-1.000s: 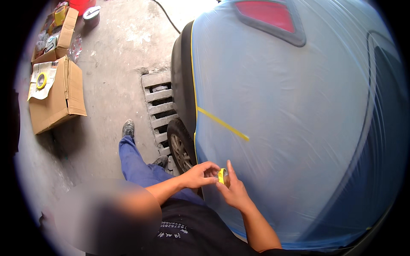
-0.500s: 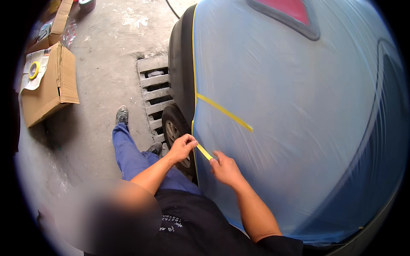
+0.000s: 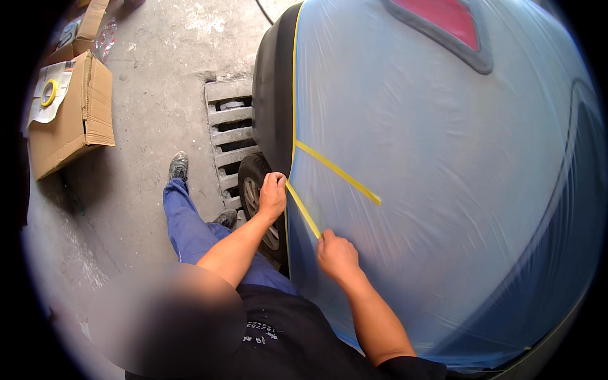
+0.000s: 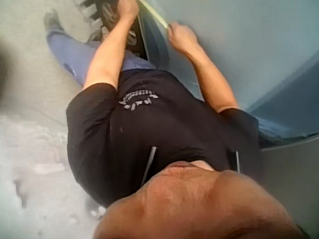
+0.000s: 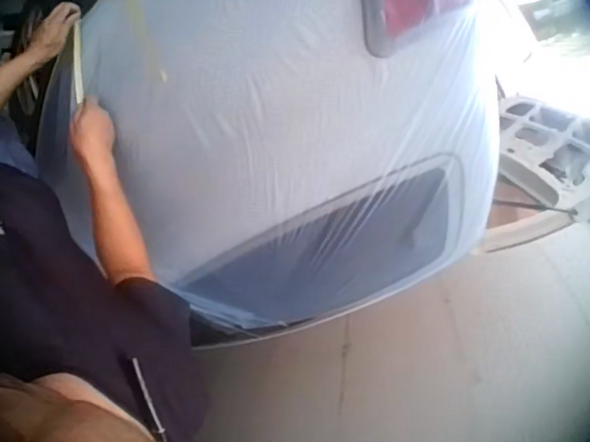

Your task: The person applies yellow masking tape over a blue plastic sheet covering the rear of a car. They secure the sheet around the trunk opening and along the rear bumper and side panels, smoothing the tape to ensure the edges are sealed.

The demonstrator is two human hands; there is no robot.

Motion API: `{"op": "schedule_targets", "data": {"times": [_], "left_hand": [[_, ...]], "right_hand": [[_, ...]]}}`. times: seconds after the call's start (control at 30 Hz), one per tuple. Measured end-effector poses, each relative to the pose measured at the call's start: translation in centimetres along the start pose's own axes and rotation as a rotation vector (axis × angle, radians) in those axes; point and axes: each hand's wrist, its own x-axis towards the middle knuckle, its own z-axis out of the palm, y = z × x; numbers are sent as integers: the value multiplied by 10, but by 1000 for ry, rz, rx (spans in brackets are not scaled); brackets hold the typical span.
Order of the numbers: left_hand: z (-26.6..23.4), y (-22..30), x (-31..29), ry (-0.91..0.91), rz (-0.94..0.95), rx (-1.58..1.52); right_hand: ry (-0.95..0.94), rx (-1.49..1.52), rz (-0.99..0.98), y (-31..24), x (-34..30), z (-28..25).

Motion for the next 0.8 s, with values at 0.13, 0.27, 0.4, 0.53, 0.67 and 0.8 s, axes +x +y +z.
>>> {"op": "schedule_targets", "data": {"times": [0.13,0.27,0.4,0.53,0.67,0.8], "left_hand": [[8,9,-4,-19,-11,22],[15,13,-12,22,-62,36],[21,19,-15,142,-171,-77],[22,13,-15,138,-183,-65],[24,14,-22,164,-118,-63],[19,17,-28,139,-14,-21]], "right_hand": [[61,37,10,10,-3,5],[114,50,44,12,-9,5],[146,56,77,13,-11,5],[169,51,58,13,-11,7],[152,48,55,13,-11,6],[138,51,57,12,-11,4]]}}
